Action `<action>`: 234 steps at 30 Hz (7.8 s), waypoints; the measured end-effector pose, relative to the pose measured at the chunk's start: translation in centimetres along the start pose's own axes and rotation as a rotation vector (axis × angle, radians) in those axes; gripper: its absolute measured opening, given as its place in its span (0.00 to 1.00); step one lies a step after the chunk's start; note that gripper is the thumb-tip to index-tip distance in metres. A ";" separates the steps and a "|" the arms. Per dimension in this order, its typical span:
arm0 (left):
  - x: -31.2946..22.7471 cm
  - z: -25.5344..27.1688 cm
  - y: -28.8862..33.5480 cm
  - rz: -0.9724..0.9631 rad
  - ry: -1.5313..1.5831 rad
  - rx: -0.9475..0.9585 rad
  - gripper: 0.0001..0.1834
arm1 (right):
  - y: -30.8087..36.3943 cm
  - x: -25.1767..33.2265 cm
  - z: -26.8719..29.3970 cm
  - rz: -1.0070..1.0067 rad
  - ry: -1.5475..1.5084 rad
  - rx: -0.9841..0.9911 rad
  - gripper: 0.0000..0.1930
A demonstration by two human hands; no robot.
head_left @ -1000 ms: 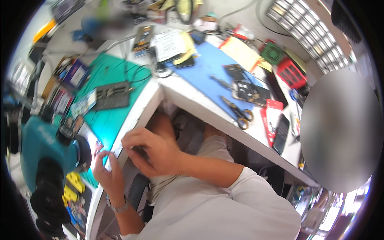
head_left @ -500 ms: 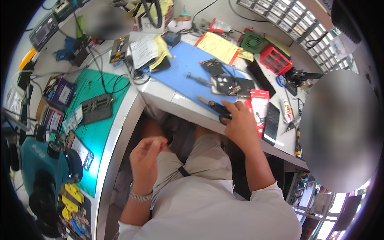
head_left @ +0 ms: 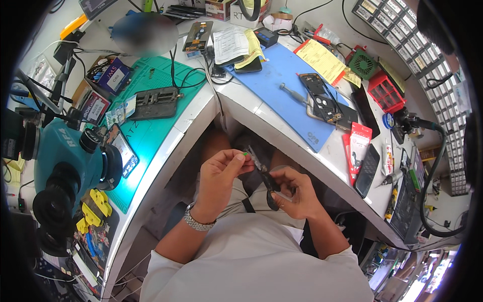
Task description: The person disassembles a smartphone, removes the battery, and uses a screwdriver and tweezers to adjust internal components. They then reassemble the phone and connect a charging cable to test it.
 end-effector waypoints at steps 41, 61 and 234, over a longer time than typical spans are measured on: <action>1.6 -0.5 -0.1 -0.109 -0.067 -0.018 0.07 | 0.3 -3.4 -1.2 -0.060 -0.219 -0.067 0.19; 1.0 1.5 -0.2 -0.158 -0.072 -0.077 0.33 | 1.0 -1.1 -1.7 0.098 0.149 -0.123 0.26; -0.4 2.2 0.7 -0.268 -0.302 0.085 0.28 | 1.6 -0.9 -2.1 0.366 0.294 -0.140 0.23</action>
Point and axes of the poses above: each hand's wrist, its own y-axis away from the middle knuckle, its own z-axis out of the back of the hand, x = y × z, the point moved 4 cm from there along -y, towards the middle knuckle, and after that the axes turned 12 degrees about -z, right-handed, at the moved point
